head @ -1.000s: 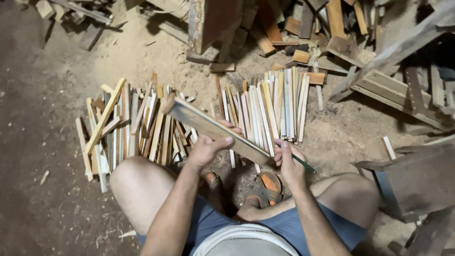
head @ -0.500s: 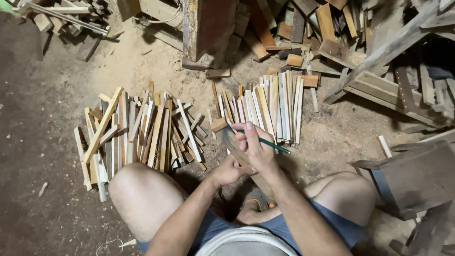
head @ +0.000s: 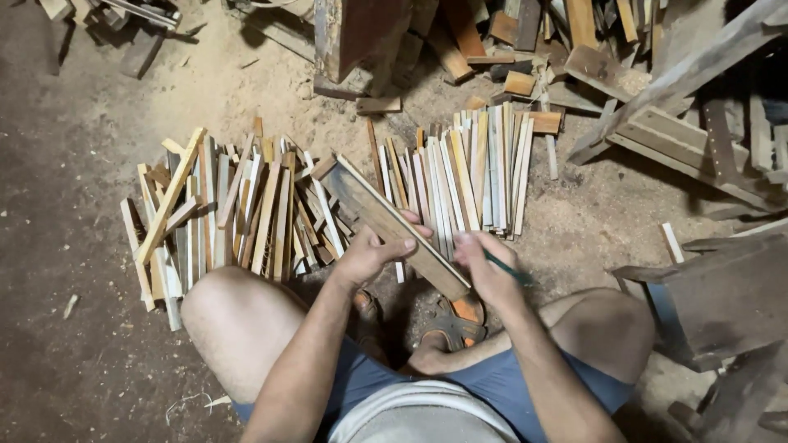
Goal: The person sits on the floor and repeatedly picks up thin wooden strips from a pile. They hold each strip with one hand and use a pencil in the other hand to mark its surface before placing it back down. The process is repeated for multiple strips throughout the clip.
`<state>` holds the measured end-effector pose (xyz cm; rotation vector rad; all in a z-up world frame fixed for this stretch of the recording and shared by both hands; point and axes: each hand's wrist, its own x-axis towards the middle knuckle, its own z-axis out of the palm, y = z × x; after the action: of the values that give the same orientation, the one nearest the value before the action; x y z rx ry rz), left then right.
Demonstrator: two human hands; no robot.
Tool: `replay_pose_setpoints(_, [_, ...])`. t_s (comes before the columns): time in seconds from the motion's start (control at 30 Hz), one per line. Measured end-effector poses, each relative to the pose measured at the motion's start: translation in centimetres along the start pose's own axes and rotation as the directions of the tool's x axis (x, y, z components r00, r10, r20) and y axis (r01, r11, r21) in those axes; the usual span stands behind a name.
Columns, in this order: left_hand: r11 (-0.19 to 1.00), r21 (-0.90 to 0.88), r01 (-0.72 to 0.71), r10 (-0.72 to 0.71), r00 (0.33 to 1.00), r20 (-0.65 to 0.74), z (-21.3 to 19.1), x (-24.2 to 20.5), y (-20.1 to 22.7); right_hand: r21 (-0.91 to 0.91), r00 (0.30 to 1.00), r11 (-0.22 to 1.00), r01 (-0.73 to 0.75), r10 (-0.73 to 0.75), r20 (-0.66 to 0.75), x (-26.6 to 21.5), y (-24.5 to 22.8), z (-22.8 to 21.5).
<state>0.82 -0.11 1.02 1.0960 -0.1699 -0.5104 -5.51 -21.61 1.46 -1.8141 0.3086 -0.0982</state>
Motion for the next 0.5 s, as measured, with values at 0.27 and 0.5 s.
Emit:
replay_pose_setpoints(0.27, [0.99, -0.126, 0.064, -0.097, 0.954, -0.285, -1.1, 2.4, -5.9, 0.061, 0.995, 0.993, -0.097, 0.095, 0.037, 0.9, 2.3, 3.0])
replay_pose_setpoints(0.5, [0.973, -0.19, 0.134, -0.2, 0.898, -0.391, -1.0, 4.9, -7.6, 0.088, 0.964, 0.97, -0.225, 0.235, -0.127, 3.5, 5.7, 4.0])
